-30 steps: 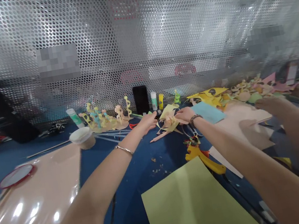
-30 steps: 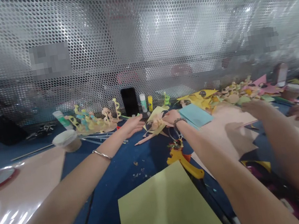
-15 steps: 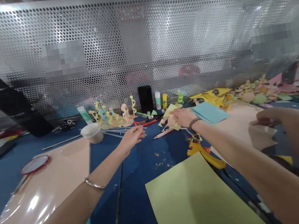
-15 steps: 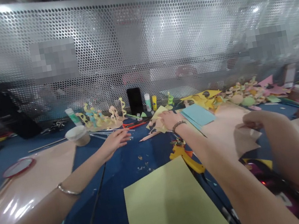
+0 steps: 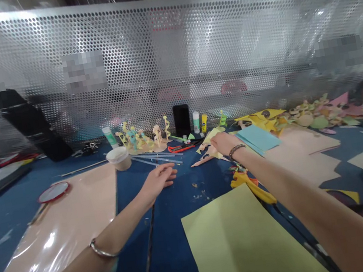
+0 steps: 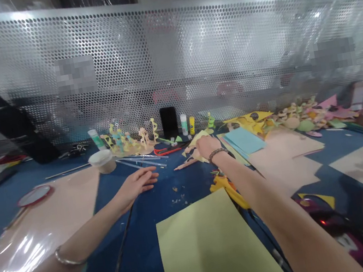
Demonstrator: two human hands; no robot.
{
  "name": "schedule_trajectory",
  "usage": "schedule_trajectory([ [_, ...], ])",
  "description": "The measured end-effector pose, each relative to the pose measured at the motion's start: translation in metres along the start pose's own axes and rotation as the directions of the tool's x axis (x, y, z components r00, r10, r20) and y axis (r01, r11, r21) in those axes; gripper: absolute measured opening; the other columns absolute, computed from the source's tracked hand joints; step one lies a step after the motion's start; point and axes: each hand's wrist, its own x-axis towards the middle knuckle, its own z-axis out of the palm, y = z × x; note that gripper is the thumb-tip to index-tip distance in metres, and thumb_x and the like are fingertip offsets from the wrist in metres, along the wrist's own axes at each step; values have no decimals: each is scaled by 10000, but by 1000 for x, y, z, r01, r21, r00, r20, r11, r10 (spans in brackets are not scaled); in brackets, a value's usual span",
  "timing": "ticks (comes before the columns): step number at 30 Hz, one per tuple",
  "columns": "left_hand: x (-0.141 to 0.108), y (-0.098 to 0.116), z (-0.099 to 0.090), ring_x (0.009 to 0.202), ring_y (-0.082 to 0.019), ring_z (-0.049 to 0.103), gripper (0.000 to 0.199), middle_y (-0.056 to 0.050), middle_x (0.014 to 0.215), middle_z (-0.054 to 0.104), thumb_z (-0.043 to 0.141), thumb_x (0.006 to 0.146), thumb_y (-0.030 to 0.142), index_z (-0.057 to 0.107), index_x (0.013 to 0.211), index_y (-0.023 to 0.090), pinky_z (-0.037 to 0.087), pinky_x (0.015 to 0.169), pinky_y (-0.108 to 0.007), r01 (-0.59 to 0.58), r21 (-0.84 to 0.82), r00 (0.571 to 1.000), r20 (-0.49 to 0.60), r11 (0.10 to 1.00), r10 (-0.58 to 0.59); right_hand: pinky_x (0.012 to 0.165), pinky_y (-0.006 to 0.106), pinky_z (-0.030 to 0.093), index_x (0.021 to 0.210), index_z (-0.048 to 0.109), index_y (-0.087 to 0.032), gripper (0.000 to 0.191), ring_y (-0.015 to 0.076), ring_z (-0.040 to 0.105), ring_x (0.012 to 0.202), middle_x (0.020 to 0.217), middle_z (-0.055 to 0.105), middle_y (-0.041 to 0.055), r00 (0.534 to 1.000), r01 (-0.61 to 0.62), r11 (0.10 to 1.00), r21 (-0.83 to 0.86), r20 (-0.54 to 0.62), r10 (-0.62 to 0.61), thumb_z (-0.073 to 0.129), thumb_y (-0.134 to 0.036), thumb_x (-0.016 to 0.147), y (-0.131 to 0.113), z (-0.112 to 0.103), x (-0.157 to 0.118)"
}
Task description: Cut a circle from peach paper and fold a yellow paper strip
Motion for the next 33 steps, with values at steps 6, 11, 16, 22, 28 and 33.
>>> schedule_trajectory([
  [6, -33, -1, 5, 333, -102, 389, 428, 58, 379, 480, 518, 816, 557, 646, 678, 173, 307, 401, -230, -32, 255, 996, 88, 966, 9, 796, 382, 524, 1086, 600, -159, 256, 179, 622, 912, 1080, 627, 65, 974, 27, 988, 152, -226, 8, 534, -348, 927, -19, -8, -10],
  [11, -58, 1, 9, 484, -141, 468, 449, 47, 488, 453, 297, 930, 436, 491, 594, 209, 348, 509, -257, -133, 427, 991, 81, 894, 109, 788, 377, 511, 987, 619, -141, 241, 165, 629, 843, 954, 652, 39, 913, 107, 950, 292, -408, 22, 516, -353, 936, -45, -19, -31],
  [16, -78, -1, 17, 791, -179, 586, 182, -5, 907, 624, 459, 847, 232, 572, 990, 231, 435, 734, -294, -262, 548, 964, 183, 795, 192, 817, 352, 461, 1093, 581, -160, 297, 199, 610, 929, 998, 646, 78, 842, 289, 881, 375, -538, -47, 356, -85, 913, -63, -37, -61],
  [22, -90, -1, 32, 1047, -286, 554, 362, -76, 1111, 571, 588, 810, 366, 595, 1143, 225, 448, 870, -399, -333, 655, 942, 262, 678, 210, 714, 296, 442, 1063, 581, -183, 321, 168, 598, 812, 1012, 593, 60, 808, 433, 815, 386, -567, -161, 463, -62, 790, -72, -53, -103],
  [28, -81, 2, 48, 1052, -294, 559, 389, -89, 1125, 544, 577, 824, 420, 614, 1160, 227, 446, 904, -441, -365, 687, 931, 276, 628, 239, 736, 300, 436, 1071, 584, -184, 259, 145, 590, 787, 1020, 604, 44, 813, 488, 784, 384, -527, -248, 509, -118, 833, -71, -57, -145],
  [33, -69, -4, 58, 1005, -261, 573, 356, -62, 1054, 566, 578, 812, 446, 629, 1108, 255, 485, 832, -371, -404, 664, 914, 278, 629, 294, 810, 364, 415, 1091, 578, -198, 237, 201, 568, 917, 1022, 611, 49, 833, 525, 783, 333, -390, -393, 502, -162, 870, -75, -53, -196],
])
